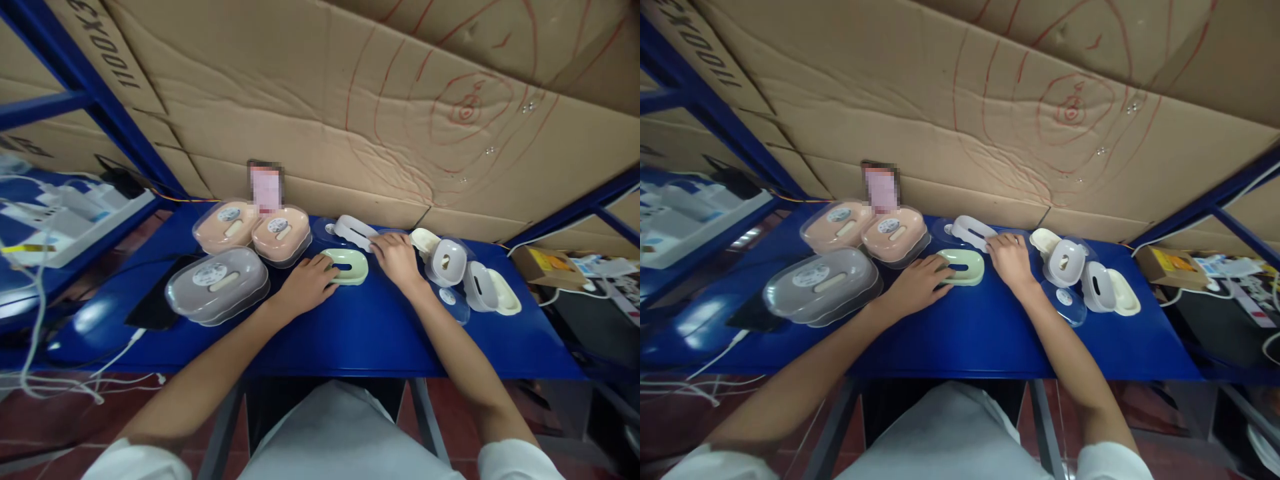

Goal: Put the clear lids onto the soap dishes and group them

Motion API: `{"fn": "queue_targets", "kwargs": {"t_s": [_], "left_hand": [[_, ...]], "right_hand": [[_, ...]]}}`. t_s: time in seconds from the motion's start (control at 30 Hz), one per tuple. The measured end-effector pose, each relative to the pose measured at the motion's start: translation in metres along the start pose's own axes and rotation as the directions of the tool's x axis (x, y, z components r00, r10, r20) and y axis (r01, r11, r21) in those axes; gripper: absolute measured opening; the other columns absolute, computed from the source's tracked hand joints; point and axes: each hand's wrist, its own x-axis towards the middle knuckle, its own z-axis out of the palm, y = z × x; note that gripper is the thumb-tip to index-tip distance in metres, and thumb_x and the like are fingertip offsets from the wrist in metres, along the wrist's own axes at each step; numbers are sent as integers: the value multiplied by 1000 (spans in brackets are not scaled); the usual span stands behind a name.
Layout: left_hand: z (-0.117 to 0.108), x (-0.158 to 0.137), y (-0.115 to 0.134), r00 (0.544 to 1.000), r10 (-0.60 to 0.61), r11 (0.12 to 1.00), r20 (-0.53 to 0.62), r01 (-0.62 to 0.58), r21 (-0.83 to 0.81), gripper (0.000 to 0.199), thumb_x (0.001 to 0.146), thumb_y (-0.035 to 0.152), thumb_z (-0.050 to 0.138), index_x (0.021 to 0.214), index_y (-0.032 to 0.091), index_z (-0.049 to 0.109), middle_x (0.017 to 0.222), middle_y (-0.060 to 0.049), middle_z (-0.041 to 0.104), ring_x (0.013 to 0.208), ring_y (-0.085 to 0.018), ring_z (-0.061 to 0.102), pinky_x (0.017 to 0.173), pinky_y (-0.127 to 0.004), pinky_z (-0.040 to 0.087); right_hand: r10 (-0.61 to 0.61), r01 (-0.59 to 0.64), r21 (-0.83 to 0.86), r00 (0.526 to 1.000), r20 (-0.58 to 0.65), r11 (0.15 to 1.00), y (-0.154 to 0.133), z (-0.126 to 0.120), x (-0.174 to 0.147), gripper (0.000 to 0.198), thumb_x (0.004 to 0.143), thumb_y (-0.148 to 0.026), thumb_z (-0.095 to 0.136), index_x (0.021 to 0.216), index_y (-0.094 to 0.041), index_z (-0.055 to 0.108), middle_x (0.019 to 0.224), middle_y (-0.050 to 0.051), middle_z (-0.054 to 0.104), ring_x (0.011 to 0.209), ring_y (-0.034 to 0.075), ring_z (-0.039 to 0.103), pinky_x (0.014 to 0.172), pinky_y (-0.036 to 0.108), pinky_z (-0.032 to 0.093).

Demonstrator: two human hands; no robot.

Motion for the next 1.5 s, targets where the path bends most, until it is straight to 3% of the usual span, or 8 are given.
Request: {"fn": "queue_targets", "kwargs": {"t_s": [0.23, 0.43, 0.6, 0.8, 0.97, 1.17, 1.37, 1.5], "left_hand": [[-7, -1, 11, 998, -53, 993, 23, 50, 111, 23, 102, 38, 71, 114, 19, 75, 116, -14, 71, 114, -33, 66, 89, -43, 55], [-7, 0, 11, 993, -108, 988, -45, 112, 105, 24, 106, 38, 65, 113, 18, 76, 115, -14, 73, 111, -32, 69, 86, -42, 55], [-10, 2, 9, 966, -203, 977, -160, 211, 37, 29, 112, 38, 54, 114, 17, 74, 115, -13, 76, 107, -29, 72, 87, -40, 54], [-13, 0, 10, 889, -334, 940, -312, 339, -41, 34, 113, 42, 49, 108, 18, 73, 101, -10, 77, 96, -29, 74, 78, -38, 53], [-12, 0, 5, 833, -362, 931, -419, 344, -120, 32, 114, 41, 49, 113, 18, 70, 103, -10, 77, 98, -28, 74, 80, -36, 54], [-7, 1, 1, 876, -239, 970, -418, 198, -139, 30, 114, 39, 49, 118, 17, 69, 111, -11, 77, 103, -27, 73, 91, -39, 55], [3, 1, 2, 968, 102, 989, -228, -123, -80, 23, 112, 36, 56, 116, 19, 71, 111, -8, 77, 103, -24, 72, 88, -39, 50], [4, -1, 7, 953, 272, 957, -135, -283, -64, 24, 108, 41, 64, 119, 20, 71, 121, -8, 76, 111, -26, 71, 94, -42, 45]], "right_hand": [[116, -125, -97, 989, -96, 987, 24, -18, -64, 37, 113, -35, 45, 135, -23, 72, 135, 13, 76, 129, 32, 64, 112, 50, 44], [391, -393, -318, 918, -73, 863, 74, -23, -41, 32, 101, -22, 56, 122, -8, 74, 122, 26, 77, 126, 41, 63, 119, 69, 29], [346, -370, -242, 928, -139, 897, 77, -24, -23, 33, 106, -23, 48, 102, -9, 77, 96, 24, 79, 102, 37, 70, 116, 71, 28], [-26, 18, -45, 980, -196, 999, 27, -32, -55, 32, 113, -43, 51, 122, -23, 74, 118, 12, 81, 110, 27, 72, 118, 52, 42], [-445, 470, 116, 875, -191, 875, -23, -14, -83, 24, 108, -33, 64, 126, -20, 74, 101, 8, 81, 94, 24, 73, 88, 41, 55], [-526, 542, 168, 840, -134, 823, -39, 8, -77, 25, 111, -35, 63, 124, -18, 76, 116, 9, 83, 106, 23, 76, 101, 42, 55], [-272, 376, 309, 904, -331, 874, -24, -7, -77, 25, 109, -27, 65, 132, -23, 73, 120, 9, 81, 116, 25, 76, 102, 43, 57], [-264, 300, 289, 952, -156, 909, -20, -4, -77, 52, 108, -46, 64, 155, -23, 60, 156, 17, 63, 150, 34, 56, 121, 56, 47]]}}
